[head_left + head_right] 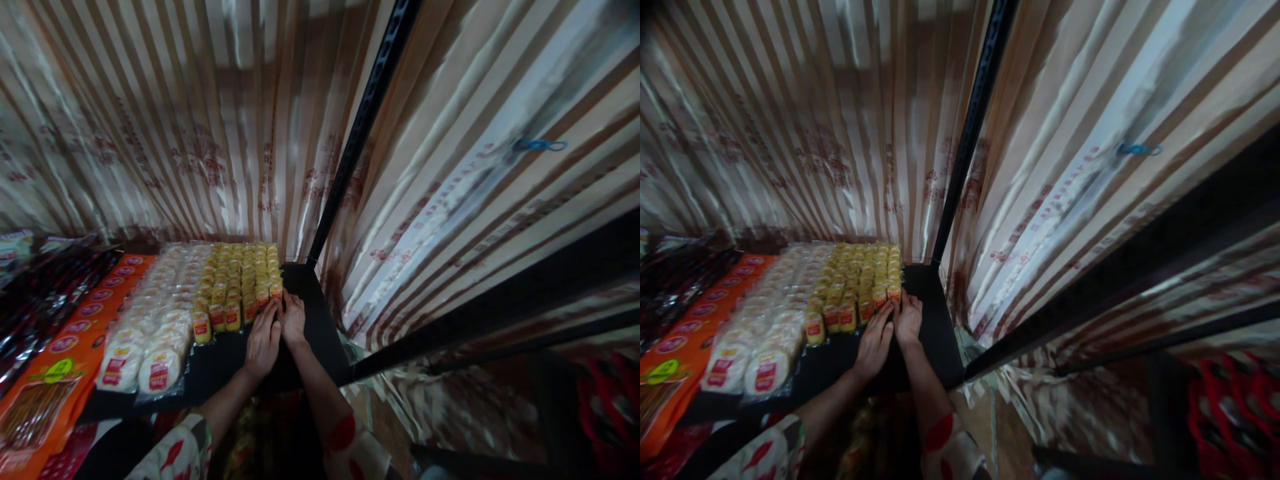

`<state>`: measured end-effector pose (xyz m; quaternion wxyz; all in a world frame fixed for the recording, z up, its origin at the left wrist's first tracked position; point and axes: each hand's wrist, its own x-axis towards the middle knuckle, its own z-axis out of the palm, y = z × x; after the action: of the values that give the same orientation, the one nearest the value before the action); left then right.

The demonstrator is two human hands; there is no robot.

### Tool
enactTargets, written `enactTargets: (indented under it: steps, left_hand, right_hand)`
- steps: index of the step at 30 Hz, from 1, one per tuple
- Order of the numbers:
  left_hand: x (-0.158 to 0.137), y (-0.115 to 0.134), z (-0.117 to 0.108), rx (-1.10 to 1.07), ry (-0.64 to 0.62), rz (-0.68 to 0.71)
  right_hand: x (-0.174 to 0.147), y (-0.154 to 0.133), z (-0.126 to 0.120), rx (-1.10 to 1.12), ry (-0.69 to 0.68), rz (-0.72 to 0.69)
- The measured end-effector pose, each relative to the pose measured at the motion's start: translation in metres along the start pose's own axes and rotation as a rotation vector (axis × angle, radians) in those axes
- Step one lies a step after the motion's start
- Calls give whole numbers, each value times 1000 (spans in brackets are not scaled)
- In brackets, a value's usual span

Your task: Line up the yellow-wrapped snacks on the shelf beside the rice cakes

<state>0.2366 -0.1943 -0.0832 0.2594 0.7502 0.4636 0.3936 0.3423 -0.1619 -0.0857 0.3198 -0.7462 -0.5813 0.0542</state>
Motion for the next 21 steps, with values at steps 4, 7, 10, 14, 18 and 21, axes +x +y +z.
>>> enactTargets:
  steps: [4,7,10,14,18,21]
  left_hand:
    - [3,-3,5,-8,-18,27]
    - [3,-5,10,-15,-12,35]
    - [3,-7,12,-17,-2,36]
    - [2,-7,13,5,9,75]
    - [1,-6,13,65,38,128]
    - [1,-7,15,95,59,167]
  right_hand:
    - [0,3,4,-21,-37,-7]
    - [1,5,4,-13,-68,-6]
    - [0,6,3,38,-87,-13]
    - [-1,10,2,223,-70,27]
    - [4,10,0,621,12,219]
    - [11,1,0,957,-22,331]
